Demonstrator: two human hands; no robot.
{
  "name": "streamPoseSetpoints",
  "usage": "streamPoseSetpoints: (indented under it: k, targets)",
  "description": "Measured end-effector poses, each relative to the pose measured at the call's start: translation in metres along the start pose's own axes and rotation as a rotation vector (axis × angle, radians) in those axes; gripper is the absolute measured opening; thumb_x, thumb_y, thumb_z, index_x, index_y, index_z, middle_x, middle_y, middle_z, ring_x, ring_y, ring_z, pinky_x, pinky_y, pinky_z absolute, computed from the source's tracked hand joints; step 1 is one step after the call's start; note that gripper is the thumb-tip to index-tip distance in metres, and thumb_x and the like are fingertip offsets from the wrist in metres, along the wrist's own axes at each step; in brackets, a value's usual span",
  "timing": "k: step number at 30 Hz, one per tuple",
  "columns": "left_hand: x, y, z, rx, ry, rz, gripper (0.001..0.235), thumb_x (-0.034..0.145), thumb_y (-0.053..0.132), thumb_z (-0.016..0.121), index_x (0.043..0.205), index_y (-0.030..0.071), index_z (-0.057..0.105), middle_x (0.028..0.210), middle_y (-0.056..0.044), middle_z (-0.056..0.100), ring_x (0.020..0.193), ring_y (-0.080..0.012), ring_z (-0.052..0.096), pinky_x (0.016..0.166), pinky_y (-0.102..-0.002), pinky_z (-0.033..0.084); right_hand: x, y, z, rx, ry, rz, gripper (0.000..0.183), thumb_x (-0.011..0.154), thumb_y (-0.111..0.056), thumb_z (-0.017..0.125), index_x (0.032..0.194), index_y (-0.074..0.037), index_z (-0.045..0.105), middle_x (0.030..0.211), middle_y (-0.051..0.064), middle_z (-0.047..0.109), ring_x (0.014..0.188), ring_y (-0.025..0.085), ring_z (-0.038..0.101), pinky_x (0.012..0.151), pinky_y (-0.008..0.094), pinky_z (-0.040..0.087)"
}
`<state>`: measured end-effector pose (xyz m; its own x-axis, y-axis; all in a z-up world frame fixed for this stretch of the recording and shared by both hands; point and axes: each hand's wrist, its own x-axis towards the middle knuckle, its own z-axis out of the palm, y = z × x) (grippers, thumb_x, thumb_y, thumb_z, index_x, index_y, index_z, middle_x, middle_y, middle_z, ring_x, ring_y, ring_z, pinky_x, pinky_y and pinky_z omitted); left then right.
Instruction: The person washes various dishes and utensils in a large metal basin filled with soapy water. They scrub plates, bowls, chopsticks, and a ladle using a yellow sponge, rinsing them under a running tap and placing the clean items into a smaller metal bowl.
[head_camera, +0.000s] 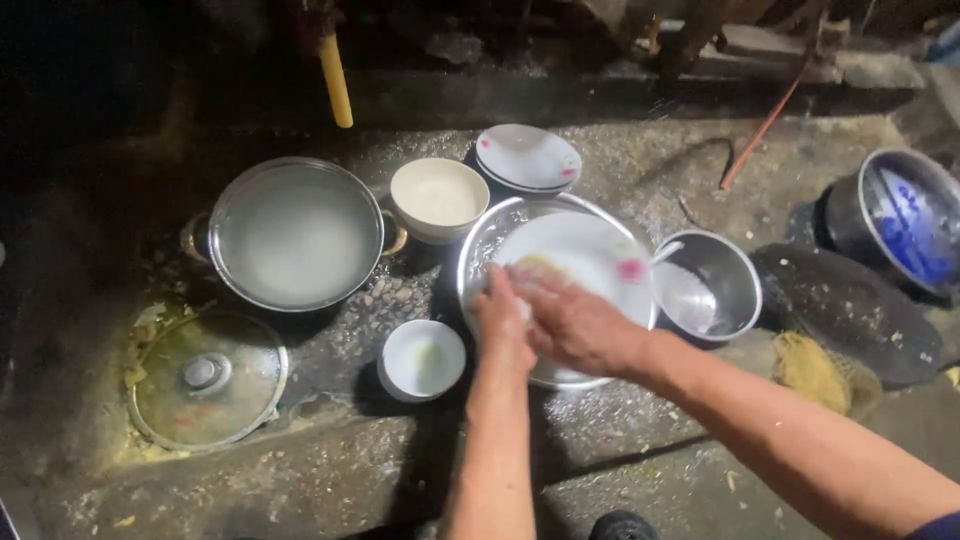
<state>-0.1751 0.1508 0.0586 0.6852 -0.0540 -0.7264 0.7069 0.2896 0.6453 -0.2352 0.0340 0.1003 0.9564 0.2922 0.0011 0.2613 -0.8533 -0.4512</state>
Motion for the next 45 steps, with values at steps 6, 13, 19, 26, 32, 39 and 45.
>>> streamPoseSetpoints:
  k: [6, 13, 19, 26, 32, 39, 45]
  targets:
    - [0.013, -0.014, 0.004, 0.092, -0.119, -0.070, 0.090, 0.113, 0.063, 0.058, 0.167, -0.008, 0.047, 0.173, -0.037, 0.049, 0.163, -0.0529, 0.047, 0.131, -0.065, 0.049, -0.043, 0.050, -0.030, -0.304, 0.094, 0.068, 0.067, 0.096, -0.029, 0.085, 0.159, -0.013, 0.069, 0.163, 0.026, 0.062, 0.150, 0.053, 0.060, 0.121, 0.063, 0.054]
    - [0.043, -0.063, 0.023, 0.235, -0.208, -0.026, 0.068, 0.115, 0.062, 0.057, 0.128, -0.001, 0.081, 0.125, -0.026, 0.083, 0.114, -0.0416, 0.083, 0.096, -0.054, 0.066, -0.031, 0.026, 0.011, -0.297, 0.135, 0.112, 0.065, 0.097, -0.030, 0.085, 0.159, -0.022, 0.069, 0.164, 0.022, 0.060, 0.150, 0.051, 0.060, 0.119, 0.063, 0.057]
    - [0.013, -0.010, -0.007, 0.091, -0.012, 0.037, 0.065, 0.110, 0.051, 0.065, 0.123, -0.010, 0.081, 0.120, -0.028, 0.084, 0.113, -0.0364, 0.078, 0.096, -0.052, 0.060, 0.006, 0.046, 0.001, -0.346, 0.063, 0.194, 0.052, 0.104, -0.024, 0.074, 0.155, -0.017, 0.071, 0.161, 0.026, 0.064, 0.148, 0.056, 0.061, 0.115, 0.066, 0.058]
    - [0.054, -0.021, -0.018, 0.040, -0.097, -0.080, 0.100, 0.117, 0.067, 0.046, 0.176, -0.010, 0.023, 0.183, -0.038, 0.032, 0.173, -0.0499, 0.032, 0.144, -0.064, 0.028, 0.025, 0.001, 0.026, -0.113, -0.072, 0.189, 0.061, 0.097, -0.034, 0.078, 0.157, -0.021, 0.070, 0.152, 0.017, 0.074, 0.152, 0.048, 0.061, 0.117, 0.062, 0.060]
    - [0.071, -0.023, -0.010, -0.062, 0.162, 0.354, 0.058, 0.107, 0.043, 0.073, 0.105, -0.014, 0.082, 0.100, -0.031, 0.079, 0.099, -0.0320, 0.073, 0.098, -0.048, 0.056, 0.007, 0.005, 0.030, -0.216, -0.111, 0.414, 0.074, 0.099, -0.037, 0.074, 0.171, -0.032, 0.059, 0.167, 0.038, 0.054, 0.135, 0.061, 0.068, 0.113, 0.071, 0.060]
    - [0.091, -0.062, -0.011, 0.221, 0.074, 0.302, 0.046, 0.107, 0.048, 0.075, 0.102, 0.005, 0.089, 0.094, -0.014, 0.084, 0.089, -0.0293, 0.077, 0.075, -0.046, 0.058, -0.008, 0.028, 0.045, -0.239, 0.118, 0.310, 0.071, 0.105, -0.038, 0.068, 0.172, -0.022, 0.056, 0.167, 0.038, 0.053, 0.150, 0.060, 0.057, 0.117, 0.070, 0.056]
    - [0.032, -0.010, -0.026, 0.128, 0.047, 0.298, 0.046, 0.103, 0.030, 0.082, 0.125, -0.010, 0.080, 0.112, -0.025, 0.080, 0.101, -0.0291, 0.076, 0.091, -0.047, 0.062, -0.003, 0.016, 0.077, -0.108, 0.105, 0.266, 0.069, 0.105, -0.038, 0.067, 0.173, -0.027, 0.056, 0.167, 0.031, 0.054, 0.147, 0.059, 0.059, 0.113, 0.068, 0.058]
